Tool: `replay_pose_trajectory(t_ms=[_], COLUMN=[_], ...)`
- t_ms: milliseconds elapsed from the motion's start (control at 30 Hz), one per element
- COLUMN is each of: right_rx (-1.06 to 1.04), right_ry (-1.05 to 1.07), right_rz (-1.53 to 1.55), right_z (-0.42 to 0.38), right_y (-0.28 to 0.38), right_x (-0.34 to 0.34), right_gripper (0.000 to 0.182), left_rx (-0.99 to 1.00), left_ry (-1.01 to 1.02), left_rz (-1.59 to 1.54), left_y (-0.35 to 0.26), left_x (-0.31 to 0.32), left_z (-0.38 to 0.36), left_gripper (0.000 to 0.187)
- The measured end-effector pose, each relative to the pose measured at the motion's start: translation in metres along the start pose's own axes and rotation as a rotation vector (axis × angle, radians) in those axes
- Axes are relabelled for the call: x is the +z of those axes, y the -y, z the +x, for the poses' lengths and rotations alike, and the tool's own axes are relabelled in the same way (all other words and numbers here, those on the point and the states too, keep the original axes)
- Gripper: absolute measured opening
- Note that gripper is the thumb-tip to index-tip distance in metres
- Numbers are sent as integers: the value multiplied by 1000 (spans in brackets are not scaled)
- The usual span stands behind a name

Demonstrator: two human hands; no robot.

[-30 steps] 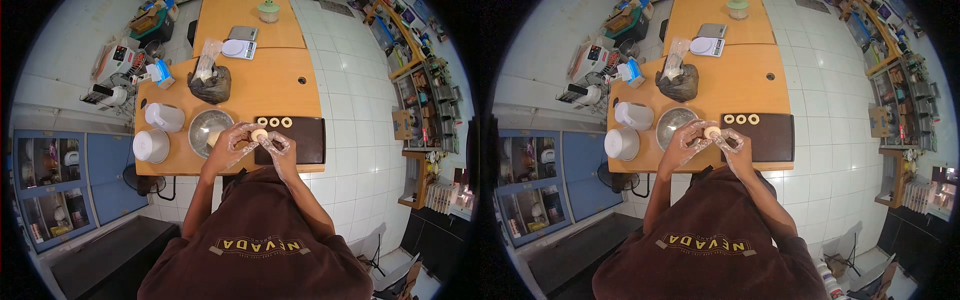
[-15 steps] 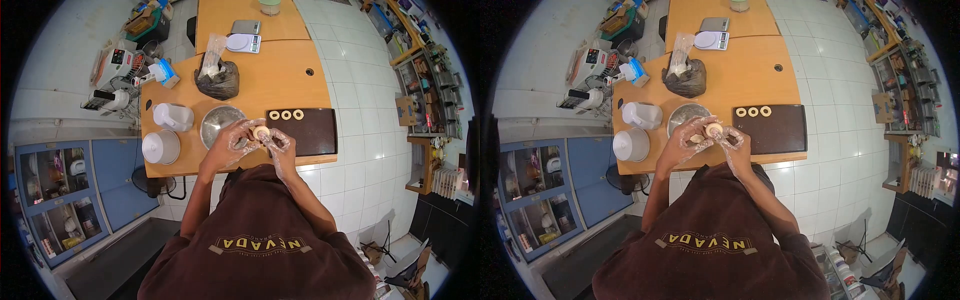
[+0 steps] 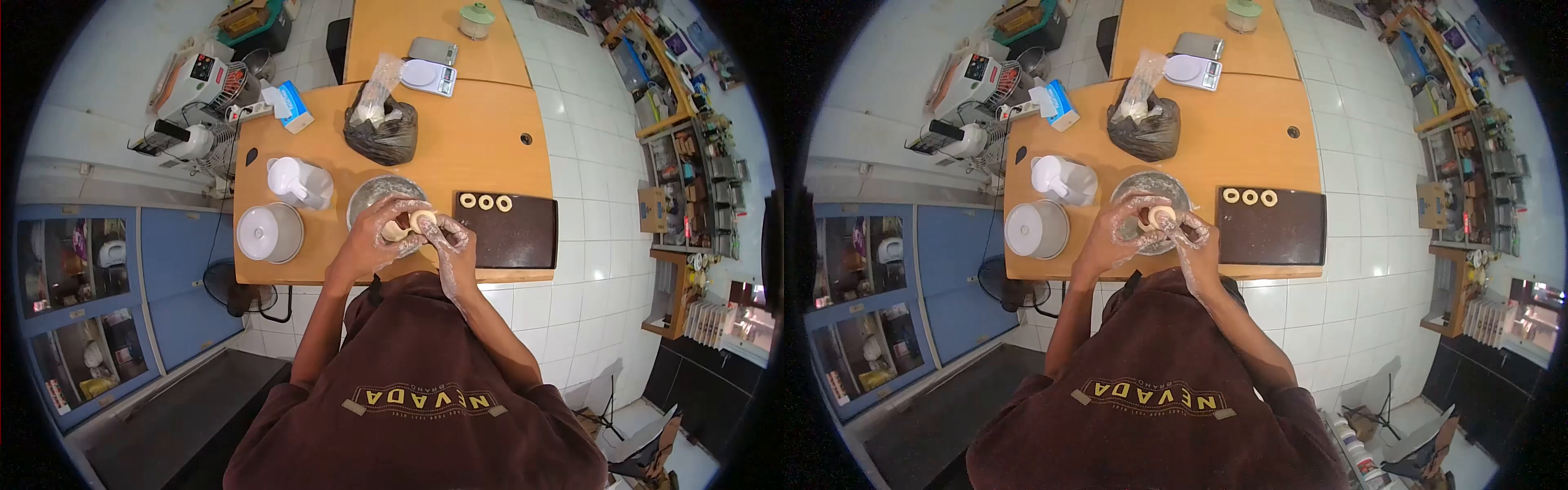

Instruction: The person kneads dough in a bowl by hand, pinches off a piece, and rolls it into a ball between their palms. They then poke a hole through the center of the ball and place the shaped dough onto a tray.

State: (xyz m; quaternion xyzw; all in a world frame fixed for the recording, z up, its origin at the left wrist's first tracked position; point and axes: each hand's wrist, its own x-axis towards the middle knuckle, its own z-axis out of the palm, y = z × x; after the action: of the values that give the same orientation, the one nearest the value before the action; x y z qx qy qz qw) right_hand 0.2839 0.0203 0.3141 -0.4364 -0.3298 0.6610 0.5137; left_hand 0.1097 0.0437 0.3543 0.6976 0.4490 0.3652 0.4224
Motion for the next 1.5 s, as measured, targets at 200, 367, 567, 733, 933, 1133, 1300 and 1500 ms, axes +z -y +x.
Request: replay_pose_trajectory(t_ms=[200,367,567,733,933,1133,1300,1500], right_rx=[3,-16,-11,-49,-40,-56,-63,-96], right_ry=[-4,-11,-67,-152,-174,-186,-213,-128], right_rz=[-87,-25,-31,65,64,-24,-21,-72], right_z=[10,13,10,2,1,-1,-4,-12], right_y=[-8,-15,-30,-38,-50,-47,-49,-51], right_x=[28,55,73,93,108,116,118,111], right_gripper=[13,15,20,25,25,23,23,19], left_rx=[-6,-98,137,71,-59,-12,-56,-7], left_ry=[-7,49,103,111,77,152,72,132], left_rz=[-42,-177,-11,-180,-406,-356,-537,-464], left_y=[25,29,55,53,73,62,71,73], left_x=[-33,-55,-74,-78,-85,-107,-93,-100], left_z=[-10,-12,-9,-11,-28,-32,-42,-46], left_gripper=[51,50,58,57,52,50,54,45])
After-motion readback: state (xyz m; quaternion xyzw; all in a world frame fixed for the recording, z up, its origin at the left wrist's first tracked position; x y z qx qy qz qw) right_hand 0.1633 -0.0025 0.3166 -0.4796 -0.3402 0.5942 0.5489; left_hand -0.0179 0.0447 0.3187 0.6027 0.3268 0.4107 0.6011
